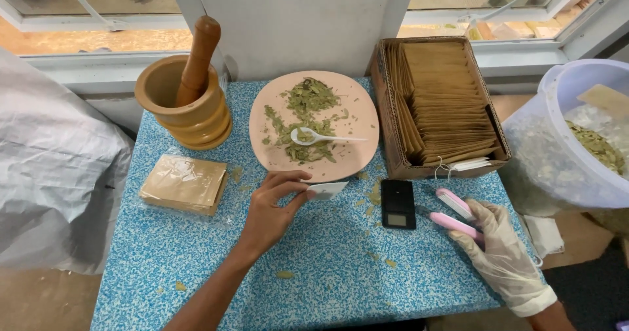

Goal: Filling and sealing individual tea packets by hand using a heat sealer.

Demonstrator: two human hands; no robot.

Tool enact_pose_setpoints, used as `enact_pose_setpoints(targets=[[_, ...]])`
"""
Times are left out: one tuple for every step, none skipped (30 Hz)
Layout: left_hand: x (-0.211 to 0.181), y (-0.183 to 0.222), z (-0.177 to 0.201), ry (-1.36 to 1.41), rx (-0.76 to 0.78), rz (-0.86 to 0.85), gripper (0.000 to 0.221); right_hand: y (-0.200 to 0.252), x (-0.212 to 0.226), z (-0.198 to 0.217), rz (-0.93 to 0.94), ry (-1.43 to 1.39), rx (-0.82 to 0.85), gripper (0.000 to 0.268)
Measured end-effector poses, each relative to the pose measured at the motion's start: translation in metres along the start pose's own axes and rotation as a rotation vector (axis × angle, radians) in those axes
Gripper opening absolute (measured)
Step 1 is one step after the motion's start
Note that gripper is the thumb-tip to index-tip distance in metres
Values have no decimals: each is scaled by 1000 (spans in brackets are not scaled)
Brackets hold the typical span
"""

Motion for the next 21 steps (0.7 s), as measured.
enact_pose_setpoints(targets=[[0, -1, 0, 0, 1, -1, 16, 0, 9, 4, -1, 0, -1, 77], [2, 0, -1, -2, 12, 19, 15, 5, 31, 13, 129, 6, -59, 74], [4, 1, -2, -4, 24, 39, 14, 12, 52, 22, 259, 11, -117, 71], [3, 0, -3, -4, 22, 38, 14, 12, 55, 23, 261, 13, -117, 71], [3, 0, -3, 6, 24, 49, 15, 11, 56, 23, 255, -19, -101, 68], [3, 0, -2, 14, 24, 61, 16, 10, 59, 23, 254, -52, -84, 66], [3, -1, -1, 12, 18, 60, 16, 9, 67, 26, 260, -51, -84, 66], [5, -1, -2, 23, 27, 83, 16, 6, 68, 24, 185, -91, -29, 64], [7, 0, -3, 33, 36, 105, 15, 3, 68, 22, 110, -130, 27, 62], [7, 1, -2, 32, 32, 108, 15, 0, 85, 25, 114, -129, 31, 62], [7, 1, -2, 30, 41, 109, 16, -1, 110, 31, 201, -166, 26, 59], [7, 1, -3, 28, 52, 107, 18, -2, 134, 38, 287, -203, 19, 55], [9, 1, -3, 28, 48, 109, 18, -5, 139, 34, 290, -202, 21, 55], [8, 1, -4, 25, 49, 79, 17, -8, 142, 31, 270, -151, -2, 55], [7, 1, -5, 22, 51, 50, 16, -12, 144, 29, 250, -100, -25, 54], [8, 2, -6, 21, 48, 50, 16, -18, 150, 25, 253, -100, -25, 54], [9, 2, -7, 15, 52, 39, 17, -27, 153, 18, 213, -143, 28, 56], [9, 3, -8, 8, 57, 30, 17, -34, 156, 9, 174, -188, 83, 58], [8, 3, -7, 4, 54, 32, 17, -43, 159, -3, 178, -190, 85, 58], [5, 2, -1, 39, -20, 1, 11, -53, 158, -13, 130, -243, 75, 61], [1, 1, 5, 75, -94, -31, 7, -63, 156, -23, 82, -296, 64, 66]])
Point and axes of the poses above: each hand's wrist, its own y-axis away from the middle knuckle, its own z-axis out of the back of the hand, x = y × z, the point moved 10 cm from there along -y, towards the middle knuckle, and after that the axes turned 11 degrees about -z, right-handed, at the moved point
